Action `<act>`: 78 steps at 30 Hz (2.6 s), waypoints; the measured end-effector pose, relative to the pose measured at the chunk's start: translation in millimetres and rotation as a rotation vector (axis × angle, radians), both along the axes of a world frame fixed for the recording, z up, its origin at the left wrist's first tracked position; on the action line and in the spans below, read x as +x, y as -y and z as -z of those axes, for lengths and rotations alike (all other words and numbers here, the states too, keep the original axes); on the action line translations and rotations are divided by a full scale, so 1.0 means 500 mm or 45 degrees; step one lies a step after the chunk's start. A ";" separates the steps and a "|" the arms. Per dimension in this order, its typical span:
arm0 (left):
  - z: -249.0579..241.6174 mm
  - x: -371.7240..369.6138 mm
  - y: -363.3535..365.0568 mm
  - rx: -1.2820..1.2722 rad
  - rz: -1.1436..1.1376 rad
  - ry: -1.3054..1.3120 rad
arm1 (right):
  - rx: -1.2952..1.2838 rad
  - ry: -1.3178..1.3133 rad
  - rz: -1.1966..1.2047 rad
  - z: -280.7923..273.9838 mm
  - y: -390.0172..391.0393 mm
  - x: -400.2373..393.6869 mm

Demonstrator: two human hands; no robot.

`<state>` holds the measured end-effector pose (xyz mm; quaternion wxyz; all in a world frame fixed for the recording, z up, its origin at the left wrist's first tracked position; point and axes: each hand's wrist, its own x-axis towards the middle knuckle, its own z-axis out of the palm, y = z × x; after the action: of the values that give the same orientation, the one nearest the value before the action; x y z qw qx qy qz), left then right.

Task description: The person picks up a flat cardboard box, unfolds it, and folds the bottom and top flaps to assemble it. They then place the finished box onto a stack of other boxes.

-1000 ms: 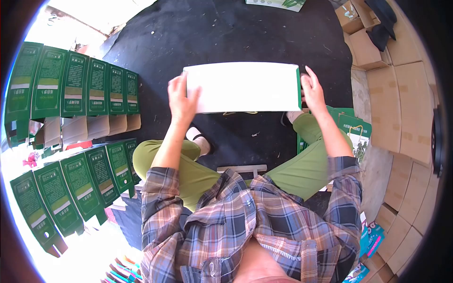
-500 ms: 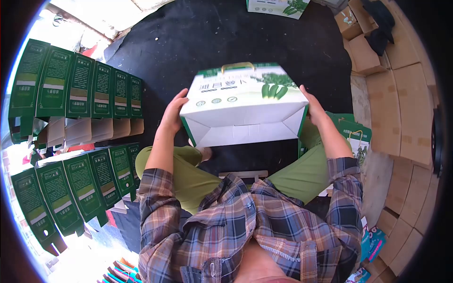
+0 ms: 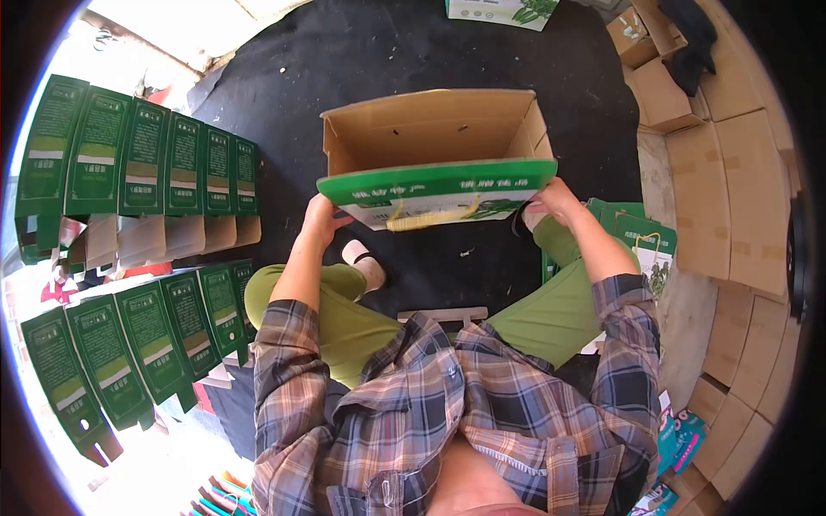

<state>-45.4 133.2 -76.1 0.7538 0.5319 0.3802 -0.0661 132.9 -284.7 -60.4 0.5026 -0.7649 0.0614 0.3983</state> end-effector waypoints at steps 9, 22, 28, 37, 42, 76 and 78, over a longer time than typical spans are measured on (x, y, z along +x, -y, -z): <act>0.011 0.016 -0.004 0.296 0.147 -0.101 | -0.178 0.108 -0.127 0.004 -0.019 -0.009; -0.035 0.040 0.009 0.564 0.273 0.113 | 0.063 0.273 0.031 -0.023 -0.031 0.008; -0.091 0.029 -0.014 0.457 0.807 0.090 | 0.139 0.185 -0.110 -0.036 -0.035 0.007; -0.046 0.053 0.013 0.871 0.610 0.121 | 0.212 0.059 -0.141 -0.050 -0.043 0.006; -0.017 0.053 0.056 1.666 0.566 0.202 | -0.289 1.093 -0.531 0.008 -0.035 -0.008; -0.028 0.044 0.163 2.199 1.282 0.164 | -0.694 1.167 -0.984 -0.034 -0.100 -0.082; -0.032 0.047 0.171 2.187 1.283 0.239 | -0.687 1.215 -1.002 -0.022 -0.098 -0.081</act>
<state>-22.0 47.8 -60.0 0.0250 0.9984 -0.0318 -0.0386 92.5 -235.8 -49.4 0.0833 -0.9211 -0.3532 0.1411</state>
